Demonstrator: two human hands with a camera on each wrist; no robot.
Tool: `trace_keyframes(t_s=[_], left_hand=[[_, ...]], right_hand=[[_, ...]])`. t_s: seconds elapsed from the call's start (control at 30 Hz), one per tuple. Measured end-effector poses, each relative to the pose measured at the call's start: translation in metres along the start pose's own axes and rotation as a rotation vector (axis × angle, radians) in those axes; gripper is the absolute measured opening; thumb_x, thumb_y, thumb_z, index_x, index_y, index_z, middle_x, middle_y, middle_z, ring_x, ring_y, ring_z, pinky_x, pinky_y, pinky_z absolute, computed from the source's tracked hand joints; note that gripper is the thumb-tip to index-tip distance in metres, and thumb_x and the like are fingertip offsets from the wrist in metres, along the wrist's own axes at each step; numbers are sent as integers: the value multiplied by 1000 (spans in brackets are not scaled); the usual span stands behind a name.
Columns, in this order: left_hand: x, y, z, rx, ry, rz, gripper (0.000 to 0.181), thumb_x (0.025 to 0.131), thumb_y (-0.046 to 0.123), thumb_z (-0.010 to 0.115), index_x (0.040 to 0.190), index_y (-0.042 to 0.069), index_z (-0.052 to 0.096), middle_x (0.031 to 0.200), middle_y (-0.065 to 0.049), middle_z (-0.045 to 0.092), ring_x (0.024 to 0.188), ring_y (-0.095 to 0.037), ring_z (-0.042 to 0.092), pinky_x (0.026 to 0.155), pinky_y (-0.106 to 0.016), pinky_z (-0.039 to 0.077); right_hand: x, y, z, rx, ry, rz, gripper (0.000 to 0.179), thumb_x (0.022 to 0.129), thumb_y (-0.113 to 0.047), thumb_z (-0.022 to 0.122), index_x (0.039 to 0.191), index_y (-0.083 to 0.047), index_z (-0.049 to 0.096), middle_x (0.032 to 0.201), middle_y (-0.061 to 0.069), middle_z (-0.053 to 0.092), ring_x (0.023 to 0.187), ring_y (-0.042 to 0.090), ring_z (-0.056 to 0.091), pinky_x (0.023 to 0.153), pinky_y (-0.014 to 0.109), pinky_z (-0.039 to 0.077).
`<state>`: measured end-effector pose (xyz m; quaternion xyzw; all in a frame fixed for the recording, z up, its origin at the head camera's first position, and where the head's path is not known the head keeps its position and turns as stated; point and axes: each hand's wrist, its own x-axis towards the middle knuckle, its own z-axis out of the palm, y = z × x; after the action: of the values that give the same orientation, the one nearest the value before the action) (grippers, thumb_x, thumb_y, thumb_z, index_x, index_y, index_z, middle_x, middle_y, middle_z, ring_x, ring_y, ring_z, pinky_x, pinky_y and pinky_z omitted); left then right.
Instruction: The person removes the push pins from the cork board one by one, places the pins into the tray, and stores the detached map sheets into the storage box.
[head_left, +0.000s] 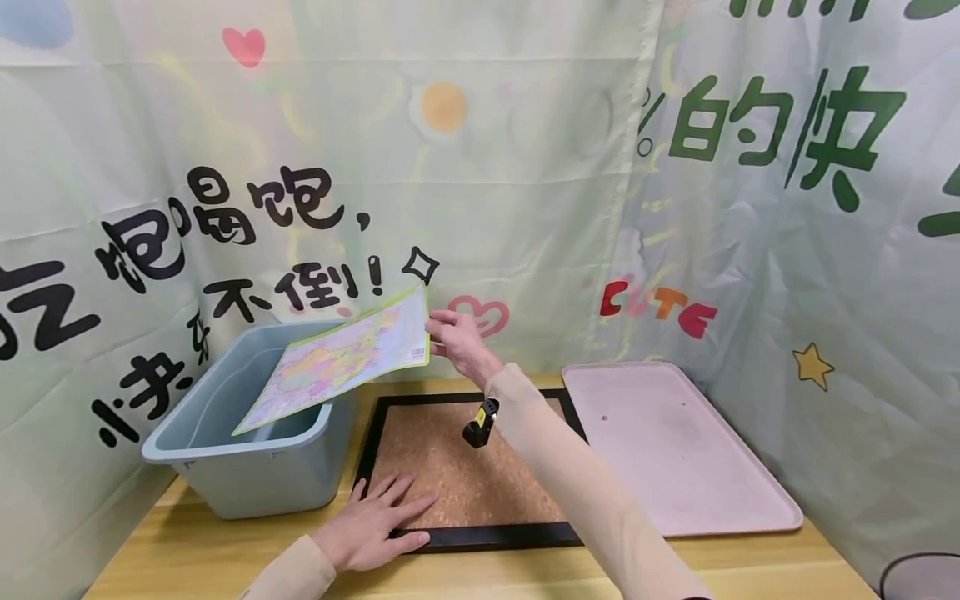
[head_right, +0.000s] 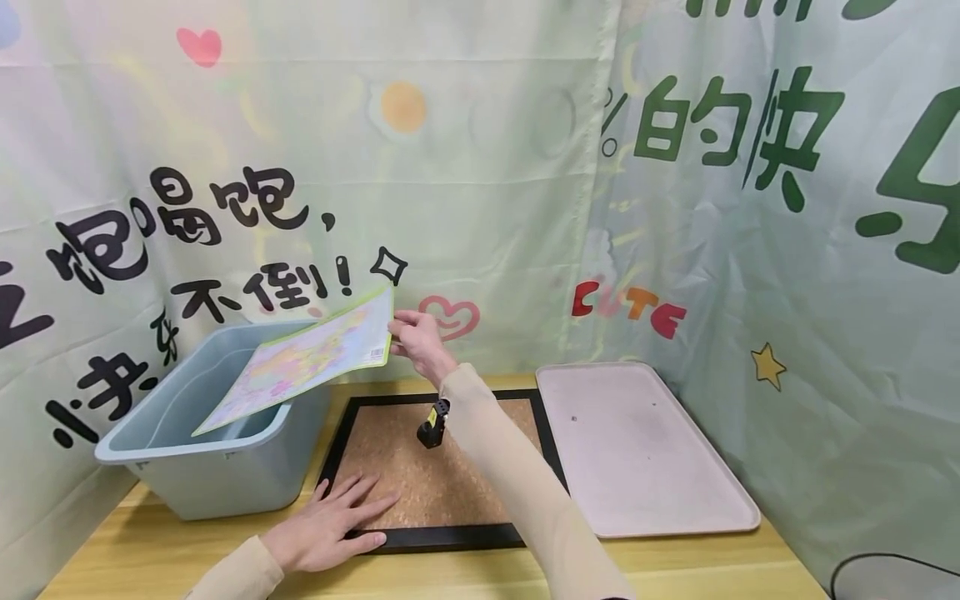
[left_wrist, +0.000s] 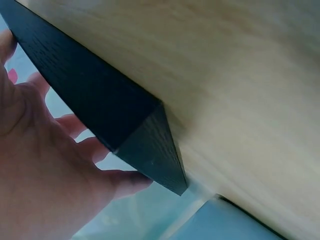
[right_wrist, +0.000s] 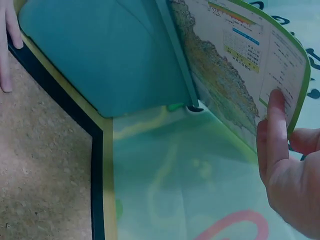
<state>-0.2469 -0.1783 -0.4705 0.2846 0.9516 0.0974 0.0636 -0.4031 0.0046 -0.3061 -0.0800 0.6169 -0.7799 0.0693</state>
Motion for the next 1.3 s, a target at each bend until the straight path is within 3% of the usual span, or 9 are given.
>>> trace_keyframes(t_s=[0.17, 0.33, 0.43, 0.67, 1.0, 1.2, 1.3], left_hand=[[1, 0, 0, -4, -2, -1, 61, 94, 72, 34, 148, 44, 39, 159, -10, 32, 147, -42, 25, 105, -77, 16], [1, -1, 0, -9, -14, -7, 61, 94, 72, 35, 148, 44, 40, 159, -10, 33, 147, -41, 25, 104, -77, 16], [0, -1, -1, -10, -13, -11, 61, 94, 72, 35, 148, 44, 41, 159, -11, 33, 146, -42, 26, 104, -77, 17], [-1, -1, -2, -7, -11, -9, 60, 94, 71, 35, 148, 44, 41, 159, -10, 33, 145, -43, 28, 102, -78, 19], [2, -1, -3, -15, -8, -34, 61, 94, 70, 36, 147, 41, 43, 157, -12, 35, 144, -43, 29, 102, -77, 21], [8, 0, -7, -31, -3, -51, 64, 94, 70, 40, 149, 37, 42, 157, -14, 35, 145, -44, 27, 103, -77, 21], [13, 0, -8, -14, 33, -39, 64, 94, 68, 42, 149, 36, 42, 156, -15, 35, 145, -45, 26, 104, -76, 21]], right_hand=[[-1, 2, 8, -16, -19, -3, 46, 97, -1, 58, 141, 5, 47, 127, 22, 60, 91, 17, 67, 69, 23, 57], [-1, 5, 7, 6, -40, -10, 46, 99, -3, 56, 143, 7, 44, 129, 24, 58, 113, 34, 64, 81, 30, 58], [-3, 7, 3, -17, -38, -17, 43, 99, -4, 56, 140, 5, 49, 130, 24, 58, 117, 37, 62, 81, 32, 58], [-7, 12, -13, -217, -23, -27, 34, 98, -11, 60, 131, -1, 60, 122, 18, 65, 104, 29, 68, 78, 32, 59], [-24, 31, -36, -546, -42, -154, 27, 101, -11, 55, 123, -2, 66, 119, 18, 67, 101, 30, 67, 81, 37, 58], [-35, 42, -54, -616, -40, -153, 25, 101, -13, 55, 121, -4, 68, 115, 14, 68, 93, 20, 67, 81, 37, 58], [-41, 48, -64, -643, -6, -172, 24, 100, -13, 56, 119, -5, 69, 113, 13, 69, 93, 21, 67, 78, 37, 57]])
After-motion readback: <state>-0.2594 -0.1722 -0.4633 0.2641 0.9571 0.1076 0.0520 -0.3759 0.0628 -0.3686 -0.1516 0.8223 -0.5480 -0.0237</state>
